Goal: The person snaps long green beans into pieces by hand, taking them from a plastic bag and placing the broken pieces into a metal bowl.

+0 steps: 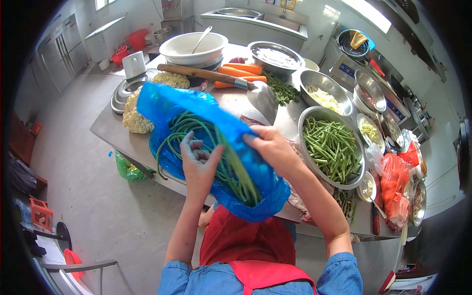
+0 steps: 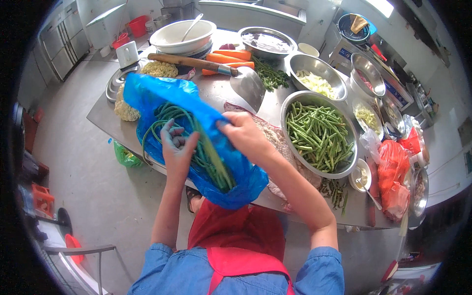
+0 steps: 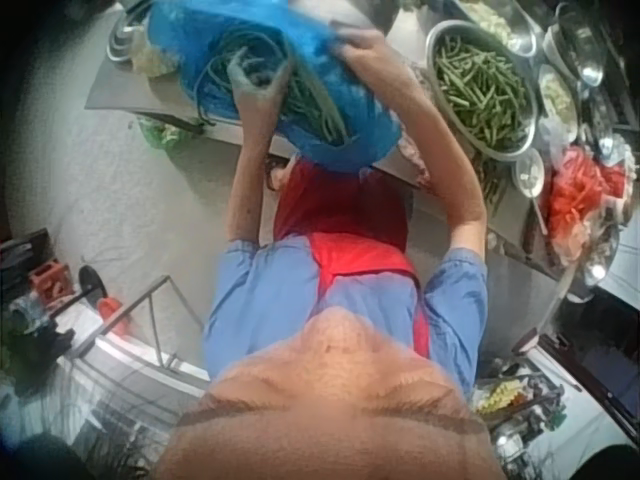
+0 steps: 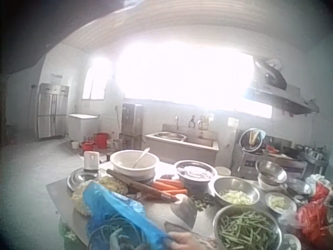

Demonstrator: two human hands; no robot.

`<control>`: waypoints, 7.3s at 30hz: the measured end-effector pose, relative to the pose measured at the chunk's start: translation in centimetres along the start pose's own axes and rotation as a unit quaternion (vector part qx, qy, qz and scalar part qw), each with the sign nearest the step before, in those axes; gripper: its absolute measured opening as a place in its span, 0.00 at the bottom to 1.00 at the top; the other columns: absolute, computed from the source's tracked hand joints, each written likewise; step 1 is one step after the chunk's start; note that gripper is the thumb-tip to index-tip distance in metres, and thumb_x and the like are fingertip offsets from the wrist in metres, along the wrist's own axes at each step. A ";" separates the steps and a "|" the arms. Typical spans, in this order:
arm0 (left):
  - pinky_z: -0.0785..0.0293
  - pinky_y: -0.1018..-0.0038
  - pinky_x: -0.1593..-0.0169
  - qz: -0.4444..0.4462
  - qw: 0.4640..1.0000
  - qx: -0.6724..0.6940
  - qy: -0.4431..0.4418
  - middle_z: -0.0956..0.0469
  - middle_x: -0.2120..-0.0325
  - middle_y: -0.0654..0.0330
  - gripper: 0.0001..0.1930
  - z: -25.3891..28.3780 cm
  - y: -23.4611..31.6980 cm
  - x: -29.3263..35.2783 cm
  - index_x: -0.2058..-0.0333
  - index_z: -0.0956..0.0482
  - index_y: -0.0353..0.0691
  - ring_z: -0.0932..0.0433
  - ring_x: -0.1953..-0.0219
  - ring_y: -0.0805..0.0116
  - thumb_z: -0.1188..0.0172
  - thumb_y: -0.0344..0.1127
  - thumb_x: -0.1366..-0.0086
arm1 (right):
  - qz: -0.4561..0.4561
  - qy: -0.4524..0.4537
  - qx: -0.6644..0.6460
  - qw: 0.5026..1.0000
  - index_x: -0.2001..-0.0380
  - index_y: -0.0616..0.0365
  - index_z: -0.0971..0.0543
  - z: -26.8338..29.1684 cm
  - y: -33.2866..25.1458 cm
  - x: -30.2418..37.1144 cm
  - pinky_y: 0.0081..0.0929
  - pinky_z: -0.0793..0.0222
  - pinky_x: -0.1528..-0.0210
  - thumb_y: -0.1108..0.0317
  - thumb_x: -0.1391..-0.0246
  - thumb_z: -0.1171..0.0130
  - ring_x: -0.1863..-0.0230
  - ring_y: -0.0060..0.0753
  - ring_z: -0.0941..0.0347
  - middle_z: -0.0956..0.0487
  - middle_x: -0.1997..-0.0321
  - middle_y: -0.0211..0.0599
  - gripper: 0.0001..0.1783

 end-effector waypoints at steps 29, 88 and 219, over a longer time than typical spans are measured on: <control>0.45 0.54 0.36 -0.343 0.743 -0.354 -0.454 0.34 0.43 0.52 0.32 -6.9 5.9 3.5 0.43 0.32 0.42 0.37 0.39 0.51 0.46 0.24 0.52 | 0.099 0.107 0.508 0.849 0.46 0.62 0.35 3.7 0.5 4.6 0.43 0.34 0.47 0.59 0.49 0.43 0.49 0.56 0.28 0.26 0.52 0.57 0.29; 0.32 0.62 0.49 -0.264 0.786 -0.187 -0.527 0.32 0.54 0.41 0.33 -11.4 2.4 -3.0 0.45 0.36 0.35 0.31 0.51 0.40 0.47 0.15 0.54 | 0.207 0.231 0.447 0.839 0.54 0.66 0.23 -0.2 -4.5 9.9 0.38 0.35 0.44 0.87 0.60 0.52 0.47 0.49 0.30 0.27 0.50 0.49 0.25; 0.33 0.73 0.77 -0.205 0.955 -0.119 -0.178 0.28 0.78 0.55 0.03 -7.3 7.0 10.9 0.72 0.25 0.32 0.27 0.79 0.64 0.44 0.23 0.39 | 0.028 0.030 -0.160 0.986 0.67 0.59 0.24 -0.8 3.1 7.9 0.11 0.34 0.74 0.65 0.39 0.45 0.73 0.09 0.32 0.27 0.75 0.21 0.09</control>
Point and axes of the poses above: each hand's wrist, its own x-axis away from the middle knuckle, its own z-axis out of the back of the hand, y = z × x, the point moved 9 cm from there along -x, towards the middle knuckle
